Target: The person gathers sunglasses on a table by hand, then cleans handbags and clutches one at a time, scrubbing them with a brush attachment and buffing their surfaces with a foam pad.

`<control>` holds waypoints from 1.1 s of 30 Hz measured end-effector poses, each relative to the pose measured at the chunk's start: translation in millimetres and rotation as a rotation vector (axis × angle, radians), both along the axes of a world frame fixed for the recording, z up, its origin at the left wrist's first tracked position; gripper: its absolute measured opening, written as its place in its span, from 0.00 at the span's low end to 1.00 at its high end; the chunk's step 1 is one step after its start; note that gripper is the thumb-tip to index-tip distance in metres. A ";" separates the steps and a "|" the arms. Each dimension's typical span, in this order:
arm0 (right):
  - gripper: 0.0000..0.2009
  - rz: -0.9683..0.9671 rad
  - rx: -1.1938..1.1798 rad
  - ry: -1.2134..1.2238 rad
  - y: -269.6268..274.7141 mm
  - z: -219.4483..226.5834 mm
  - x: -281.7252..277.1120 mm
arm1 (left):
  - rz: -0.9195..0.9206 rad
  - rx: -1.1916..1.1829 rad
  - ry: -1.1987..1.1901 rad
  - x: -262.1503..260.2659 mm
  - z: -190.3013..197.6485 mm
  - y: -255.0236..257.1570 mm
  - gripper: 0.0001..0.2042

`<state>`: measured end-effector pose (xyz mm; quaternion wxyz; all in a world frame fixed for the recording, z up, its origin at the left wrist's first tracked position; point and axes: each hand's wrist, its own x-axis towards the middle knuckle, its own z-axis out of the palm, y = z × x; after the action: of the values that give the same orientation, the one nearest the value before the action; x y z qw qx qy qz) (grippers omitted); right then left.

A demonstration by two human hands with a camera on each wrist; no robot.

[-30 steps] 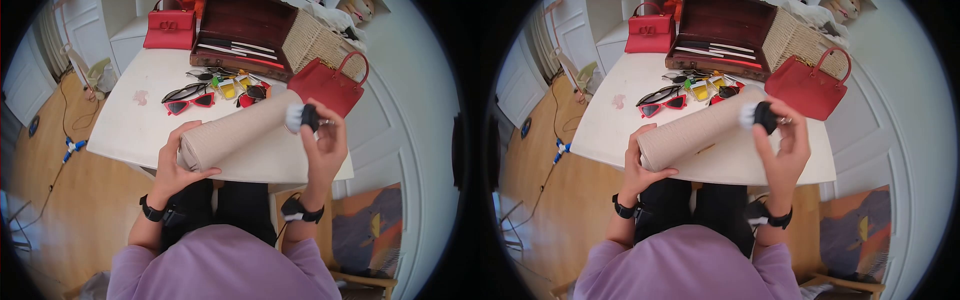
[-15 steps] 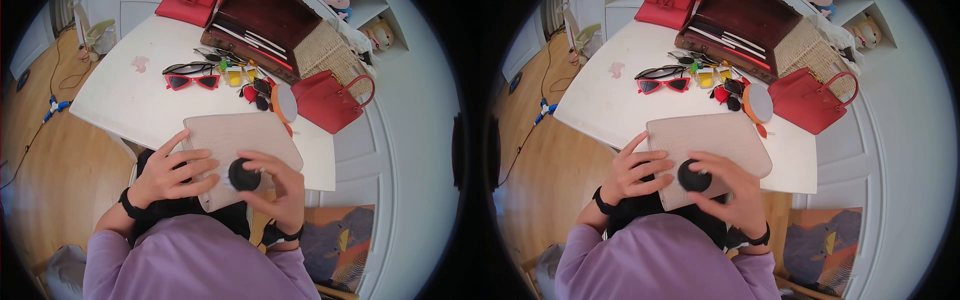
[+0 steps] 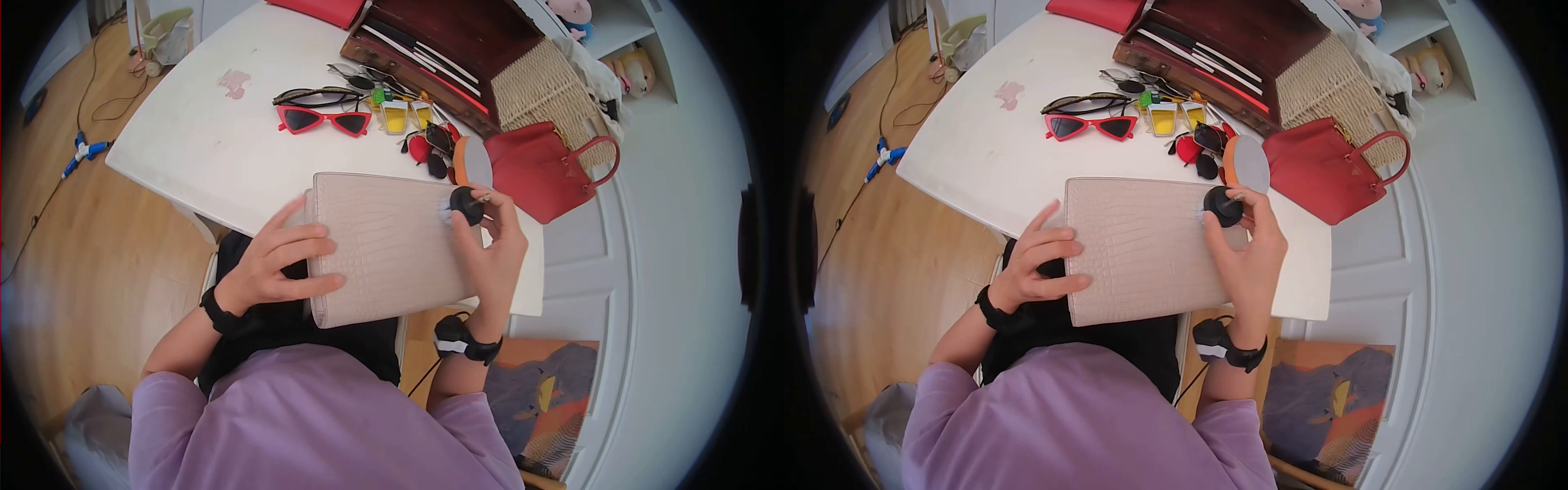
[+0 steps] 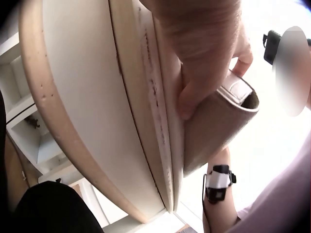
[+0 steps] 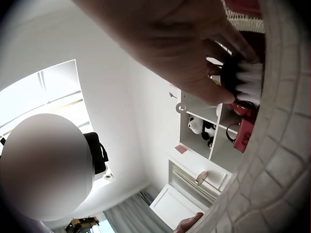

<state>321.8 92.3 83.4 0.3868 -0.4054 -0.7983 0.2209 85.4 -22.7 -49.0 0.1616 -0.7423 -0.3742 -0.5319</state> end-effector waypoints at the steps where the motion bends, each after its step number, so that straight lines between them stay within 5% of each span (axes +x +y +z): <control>1: 0.17 0.018 -0.038 0.034 1.7 4.8 -2.5 | -0.024 0.013 -0.065 4.6 -4.1 2.1 0.17; 5: 0.18 0.514 -0.234 -0.011 -30.7 4.0 -37.3 | -0.046 0.019 -0.111 5.6 -6.6 1.7 0.17; 9: 0.17 0.289 0.151 -0.285 1.5 25.8 -45.6 | -0.030 0.016 -0.129 7.5 -8.5 1.2 0.17; 11: 0.17 0.338 0.132 -0.310 17.3 30.3 -58.5 | 0.007 0.058 -0.115 8.8 -8.8 3.1 0.18; 13: 0.18 0.637 -0.255 0.008 15.2 27.4 -82.0 | 0.034 0.077 -0.115 10.9 -9.3 3.9 0.18; 14: 0.19 0.698 -0.203 -0.045 14.4 21.4 -90.9 | 0.059 0.089 -0.110 11.8 -9.4 4.0 0.18; 19: 0.19 0.603 -0.107 -0.269 40.9 21.6 -92.0 | 0.094 0.048 -0.105 12.3 -8.3 2.5 0.20; 21: 0.18 0.346 -0.203 -0.493 57.9 31.5 -84.4 | 0.087 0.040 -0.116 13.4 -10.1 1.8 0.21; 23: 0.18 0.343 -0.270 -0.414 58.8 31.0 -88.6 | 0.092 0.034 -0.119 15.0 -11.0 3.0 0.22; 26: 0.17 0.683 -0.486 -0.094 52.7 17.2 -102.6 | 0.091 -0.017 -0.126 17.5 -12.2 -0.1 0.20; 31: 0.17 0.608 -0.552 -0.131 77.8 11.7 -87.6 | 0.094 -0.090 -0.074 15.4 -5.6 -2.3 0.14; 33: 0.16 0.424 -0.617 -0.256 91.3 13.5 -59.8 | 0.072 -0.099 -0.082 15.2 -6.5 -1.6 0.14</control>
<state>262.0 183.6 96.9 0.0902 -0.3532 -0.8020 0.4732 100.6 -24.3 -55.5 0.1284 -0.7128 -0.4328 -0.5367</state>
